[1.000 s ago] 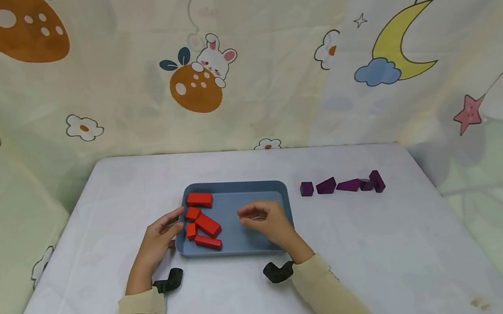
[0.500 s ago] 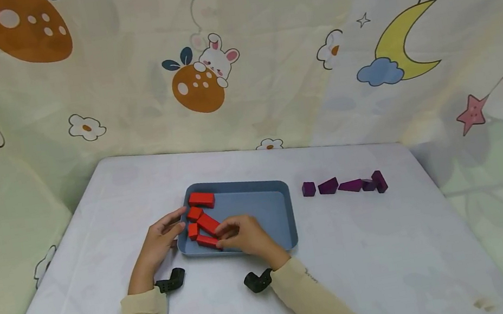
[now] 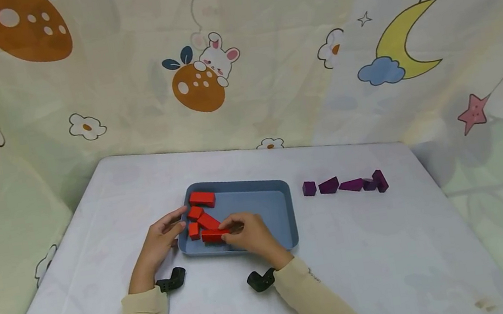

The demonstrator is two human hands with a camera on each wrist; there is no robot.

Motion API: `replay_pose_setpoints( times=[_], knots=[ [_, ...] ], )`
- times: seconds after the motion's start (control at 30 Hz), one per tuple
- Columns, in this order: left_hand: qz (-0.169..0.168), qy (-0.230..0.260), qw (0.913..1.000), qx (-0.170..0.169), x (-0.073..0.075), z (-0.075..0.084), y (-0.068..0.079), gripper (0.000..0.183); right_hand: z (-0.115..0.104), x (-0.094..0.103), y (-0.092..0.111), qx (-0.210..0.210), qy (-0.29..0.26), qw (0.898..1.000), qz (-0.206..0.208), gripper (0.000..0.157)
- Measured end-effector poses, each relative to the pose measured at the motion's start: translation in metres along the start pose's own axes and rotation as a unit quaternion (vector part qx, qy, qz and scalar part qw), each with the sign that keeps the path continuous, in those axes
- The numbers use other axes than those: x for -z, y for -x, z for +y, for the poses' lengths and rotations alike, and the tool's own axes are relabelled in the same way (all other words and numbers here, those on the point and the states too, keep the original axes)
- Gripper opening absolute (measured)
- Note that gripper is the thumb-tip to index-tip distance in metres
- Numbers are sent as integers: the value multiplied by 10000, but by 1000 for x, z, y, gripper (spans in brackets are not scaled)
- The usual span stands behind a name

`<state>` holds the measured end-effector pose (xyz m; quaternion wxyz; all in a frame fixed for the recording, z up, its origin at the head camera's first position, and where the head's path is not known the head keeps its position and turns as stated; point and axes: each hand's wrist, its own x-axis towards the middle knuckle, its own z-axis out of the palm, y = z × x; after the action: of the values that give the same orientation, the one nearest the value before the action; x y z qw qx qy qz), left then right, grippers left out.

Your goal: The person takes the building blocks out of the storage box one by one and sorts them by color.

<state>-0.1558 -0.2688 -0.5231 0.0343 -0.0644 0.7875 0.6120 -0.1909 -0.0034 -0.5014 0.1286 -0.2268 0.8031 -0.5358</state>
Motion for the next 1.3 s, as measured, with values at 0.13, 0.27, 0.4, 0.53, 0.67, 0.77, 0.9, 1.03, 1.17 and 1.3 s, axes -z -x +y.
replay_pose_setpoints(
  times=[0.13,0.27,0.4,0.53,0.67,0.77,0.9,1.03,1.17,1.3],
  knots=[
    [14,-22,10000,-40,0,0,0,51,3,18,5,364,-341,9981,351,16],
    [11,-46,10000,-31,0,0,0,51,8,44,13,646,-703,9937,580,18],
    [-1,-23,10000,4,-1,-1,-1,51,16,76,25,666,-494,9929,851,20],
    [-17,-40,10000,31,-2,-1,-1,52,26,109,35,574,-130,9924,1081,24],
    [-39,-110,9999,67,-1,0,-1,53,37,139,43,453,213,9900,1316,26],
    [-66,-141,9999,50,-1,-1,-1,53,45,159,49,315,423,9877,1471,25],
    [-62,-206,9998,45,0,-1,0,54,57,179,54,129,672,9844,1621,25],
    [-23,-286,9996,87,1,-1,1,54,68,189,54,33,910,9829,1598,25],
    [-43,-272,9996,71,1,-1,0,54,80,193,52,-12,1123,9823,1499,24],
    [-74,-181,9998,46,0,-1,-1,54,90,194,49,-103,1333,9812,1395,23]
  ],
)
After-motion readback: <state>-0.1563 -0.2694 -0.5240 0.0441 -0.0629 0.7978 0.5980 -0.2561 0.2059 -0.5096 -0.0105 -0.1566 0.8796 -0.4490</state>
